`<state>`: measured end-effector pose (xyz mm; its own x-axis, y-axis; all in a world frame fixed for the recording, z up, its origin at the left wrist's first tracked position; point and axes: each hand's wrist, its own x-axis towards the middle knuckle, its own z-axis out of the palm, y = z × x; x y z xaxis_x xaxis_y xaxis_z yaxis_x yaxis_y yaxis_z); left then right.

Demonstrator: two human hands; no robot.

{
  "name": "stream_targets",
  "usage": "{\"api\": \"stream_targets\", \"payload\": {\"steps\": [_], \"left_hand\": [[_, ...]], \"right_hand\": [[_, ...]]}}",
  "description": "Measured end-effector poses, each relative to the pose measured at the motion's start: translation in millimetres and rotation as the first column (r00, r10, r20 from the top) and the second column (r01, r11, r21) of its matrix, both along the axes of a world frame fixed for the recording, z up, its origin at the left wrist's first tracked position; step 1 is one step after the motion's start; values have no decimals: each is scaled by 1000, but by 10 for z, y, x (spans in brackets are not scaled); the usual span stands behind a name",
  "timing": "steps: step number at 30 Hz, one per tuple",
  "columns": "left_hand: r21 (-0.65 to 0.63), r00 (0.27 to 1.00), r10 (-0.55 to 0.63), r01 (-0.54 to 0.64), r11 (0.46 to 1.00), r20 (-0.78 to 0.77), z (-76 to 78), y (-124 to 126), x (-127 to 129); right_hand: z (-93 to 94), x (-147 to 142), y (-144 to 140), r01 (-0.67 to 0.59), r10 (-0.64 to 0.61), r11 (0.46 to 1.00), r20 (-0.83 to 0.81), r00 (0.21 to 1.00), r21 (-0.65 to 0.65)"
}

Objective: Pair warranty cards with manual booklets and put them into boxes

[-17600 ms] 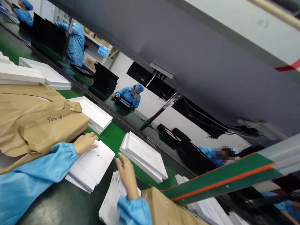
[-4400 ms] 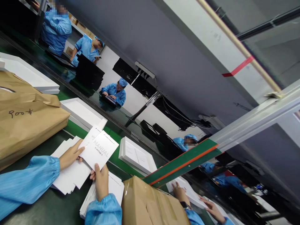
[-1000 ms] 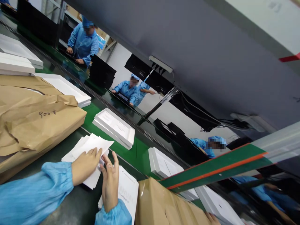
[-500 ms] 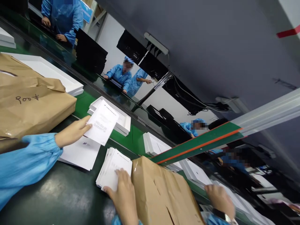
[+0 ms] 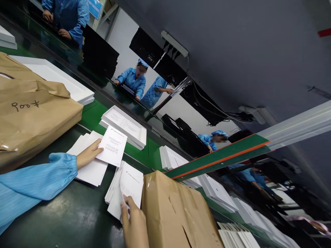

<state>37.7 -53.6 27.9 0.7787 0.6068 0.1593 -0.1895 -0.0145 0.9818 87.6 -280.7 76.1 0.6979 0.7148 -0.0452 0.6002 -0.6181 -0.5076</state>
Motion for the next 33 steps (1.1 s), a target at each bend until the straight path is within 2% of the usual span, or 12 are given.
{"api": "stream_targets", "payload": {"steps": [3,5,7,9,12,15,19,21,25,29,31,33], "left_hand": [[30,999,11,-10,1000,-40,22,-20,-20],[45,997,47,-45,998,-55,45,-38,-38],[46,996,72,-70,996,-45,74,-60,-55],[-21,999,37,-38,999,-31,103,-86,-70],[-197,996,-91,93,976,21,133,-123,-86],[-278,985,-156,169,945,70,159,-147,-101],[-315,982,-178,186,931,56,199,-157,-124],[-272,991,-100,121,955,91,203,-151,-126],[-108,976,75,-54,993,204,177,-126,-113],[-38,984,80,-75,996,160,155,-121,-107],[-33,985,105,-101,994,139,139,-122,-105],[-30,983,132,-130,991,129,116,-116,-97]], "right_hand": [[17,163,-94,238,-202,932,-155,967,274],[22,256,-127,421,-363,776,-213,907,470],[40,313,-117,488,-456,616,-226,861,618],[87,336,-52,474,-501,551,-182,846,687],[210,322,154,389,-563,592,17,826,706],[302,264,465,175,-532,634,261,806,753],[132,145,905,-253,-181,695,504,845,674],[-56,77,1061,-358,12,745,525,851,563],[-322,-41,1161,-392,145,822,514,846,413],[-310,-47,1119,-439,249,808,447,859,394],[-270,12,1100,-425,235,803,432,871,418],[-243,106,1082,-320,109,800,402,909,507]]}}
